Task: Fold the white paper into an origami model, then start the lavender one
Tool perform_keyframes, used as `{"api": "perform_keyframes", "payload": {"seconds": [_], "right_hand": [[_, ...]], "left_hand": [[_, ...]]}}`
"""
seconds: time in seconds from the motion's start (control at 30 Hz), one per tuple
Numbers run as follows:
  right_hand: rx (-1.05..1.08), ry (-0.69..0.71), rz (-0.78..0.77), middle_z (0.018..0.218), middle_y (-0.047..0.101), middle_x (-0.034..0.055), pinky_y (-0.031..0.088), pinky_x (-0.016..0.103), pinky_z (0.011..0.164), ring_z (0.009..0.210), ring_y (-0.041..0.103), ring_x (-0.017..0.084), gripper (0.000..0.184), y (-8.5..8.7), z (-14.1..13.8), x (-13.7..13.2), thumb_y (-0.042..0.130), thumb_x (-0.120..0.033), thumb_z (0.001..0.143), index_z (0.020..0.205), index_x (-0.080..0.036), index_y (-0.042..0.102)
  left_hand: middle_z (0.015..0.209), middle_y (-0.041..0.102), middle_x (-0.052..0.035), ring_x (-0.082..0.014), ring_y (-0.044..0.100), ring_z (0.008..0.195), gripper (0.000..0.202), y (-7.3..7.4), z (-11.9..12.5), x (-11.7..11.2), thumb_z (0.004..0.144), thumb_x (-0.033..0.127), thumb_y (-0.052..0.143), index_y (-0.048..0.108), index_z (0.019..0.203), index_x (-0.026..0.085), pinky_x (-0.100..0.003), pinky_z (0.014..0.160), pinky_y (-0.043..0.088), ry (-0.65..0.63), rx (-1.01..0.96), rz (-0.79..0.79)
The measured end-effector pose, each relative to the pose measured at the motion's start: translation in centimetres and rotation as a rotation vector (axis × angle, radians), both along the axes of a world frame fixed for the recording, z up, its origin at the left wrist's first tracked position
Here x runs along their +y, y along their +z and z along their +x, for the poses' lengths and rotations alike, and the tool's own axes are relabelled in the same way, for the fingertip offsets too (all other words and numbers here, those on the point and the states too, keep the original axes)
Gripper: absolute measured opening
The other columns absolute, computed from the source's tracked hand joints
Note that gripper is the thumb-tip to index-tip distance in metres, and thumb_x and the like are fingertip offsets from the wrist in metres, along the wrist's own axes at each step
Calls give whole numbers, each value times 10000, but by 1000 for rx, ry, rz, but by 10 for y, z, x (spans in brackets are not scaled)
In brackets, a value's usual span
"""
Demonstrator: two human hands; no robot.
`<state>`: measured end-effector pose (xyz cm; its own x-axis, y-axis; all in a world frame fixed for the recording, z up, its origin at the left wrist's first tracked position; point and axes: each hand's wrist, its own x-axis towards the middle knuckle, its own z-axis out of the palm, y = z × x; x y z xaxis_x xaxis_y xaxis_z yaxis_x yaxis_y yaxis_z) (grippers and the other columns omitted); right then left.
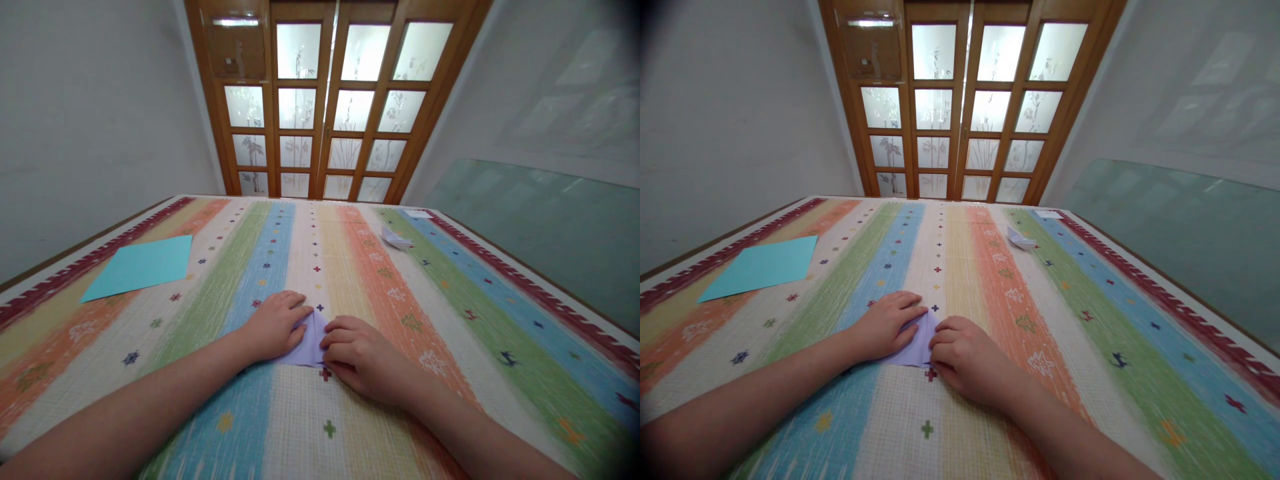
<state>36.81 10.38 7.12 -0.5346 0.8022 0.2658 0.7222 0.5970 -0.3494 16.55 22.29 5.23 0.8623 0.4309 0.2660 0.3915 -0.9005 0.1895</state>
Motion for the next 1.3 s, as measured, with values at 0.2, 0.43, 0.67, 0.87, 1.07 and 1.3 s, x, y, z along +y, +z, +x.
{"api": "perform_keyframes", "payload": {"seconds": [0.2, 0.43, 0.67, 0.87, 1.07, 1.3], "right_hand": [[-4, 15, 5, 890, 727, 26, 405, 397, 980, 1039, 598, 211, 156, -1, 1, 0, 596, -156, 879, 869, -232, 732], [-8, 28, -17, 920, 732, 19, 383, 407, 1003, 1054, 597, 212, 170, 0, 2, 1, 600, -152, 875, 881, -242, 744], [-7, 24, -10, 927, 730, 20, 379, 414, 1006, 1069, 589, 215, 168, 1, 2, 1, 608, -152, 871, 886, -245, 747], [-10, 29, -14, 929, 733, 20, 380, 417, 1000, 1055, 594, 220, 157, 2, 2, 1, 610, -170, 874, 876, -247, 747], [-11, 34, -25, 935, 735, 15, 375, 408, 1001, 1067, 591, 216, 153, 2, 3, 1, 599, -182, 888, 871, -241, 739], [-11, 45, -30, 950, 734, 12, 376, 404, 1004, 1075, 590, 212, 160, 0, 3, 2, 602, -159, 877, 883, -242, 739]], "left_hand": [[1280, 579, -104, -274, 501, 1199, 356, 0, -1, 2, 902, 306, 536, 606, 1240, 218, -456, 1030, 400, -17, 0, 11], [1296, 573, -109, -279, 492, 1217, 344, 1, -2, 1, 921, 310, 508, 608, 1234, 210, -464, 1034, 400, -28, 11, 32], [1336, 544, -126, -307, 454, 1265, 319, 1, -2, 0, 940, 312, 480, 619, 1207, 209, -501, 1042, 381, -37, 17, 98], [1259, 576, -131, -304, 479, 1216, 296, 3, -1, -1, 920, 319, 510, 599, 1166, 180, -493, 1024, 400, 19, 47, 91], [1327, 542, -131, -302, 458, 1246, 396, -1, -1, 0, 928, 305, 493, 529, 1306, 193, -481, 1028, 395, 20, 58, 101], [1369, 522, -108, -295, 459, 1261, 379, -4, -1, 1, 944, 293, 471, 562, 1309, 245, -472, 1030, 395, -8, 74, 106]]}}
